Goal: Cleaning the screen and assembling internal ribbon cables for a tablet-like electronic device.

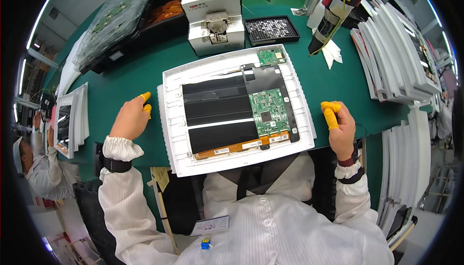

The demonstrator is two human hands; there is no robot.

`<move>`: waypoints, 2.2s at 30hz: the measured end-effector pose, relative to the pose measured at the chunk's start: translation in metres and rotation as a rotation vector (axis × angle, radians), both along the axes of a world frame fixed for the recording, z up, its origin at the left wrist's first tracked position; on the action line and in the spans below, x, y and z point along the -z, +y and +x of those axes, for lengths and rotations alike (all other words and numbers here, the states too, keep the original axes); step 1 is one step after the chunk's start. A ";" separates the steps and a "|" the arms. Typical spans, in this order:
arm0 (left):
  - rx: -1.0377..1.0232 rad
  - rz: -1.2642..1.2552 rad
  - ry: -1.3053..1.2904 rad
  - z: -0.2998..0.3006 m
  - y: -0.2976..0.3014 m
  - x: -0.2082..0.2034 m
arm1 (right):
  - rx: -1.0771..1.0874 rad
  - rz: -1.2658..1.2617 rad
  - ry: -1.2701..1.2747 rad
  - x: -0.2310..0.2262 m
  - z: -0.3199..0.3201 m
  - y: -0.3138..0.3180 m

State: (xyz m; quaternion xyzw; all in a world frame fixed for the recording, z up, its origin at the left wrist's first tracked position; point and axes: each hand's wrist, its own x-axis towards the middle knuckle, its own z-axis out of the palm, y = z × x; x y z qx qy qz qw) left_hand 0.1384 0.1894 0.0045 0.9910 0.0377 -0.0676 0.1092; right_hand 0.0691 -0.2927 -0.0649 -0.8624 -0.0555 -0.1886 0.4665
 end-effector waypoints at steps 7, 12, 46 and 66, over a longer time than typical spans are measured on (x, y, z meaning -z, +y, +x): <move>0.285 0.353 -0.056 0.020 -0.014 0.015 | 0.030 0.049 0.037 0.000 0.003 0.000; 0.286 0.398 -0.038 0.024 -0.022 0.015 | 0.084 0.198 0.054 0.005 -0.002 -0.003; 0.089 0.283 0.066 0.026 -0.010 -0.005 | -0.043 0.106 -0.009 -0.002 -0.002 0.002; 0.009 0.257 0.029 0.035 -0.010 -0.001 | -0.123 -0.029 -0.079 -0.006 0.002 -0.002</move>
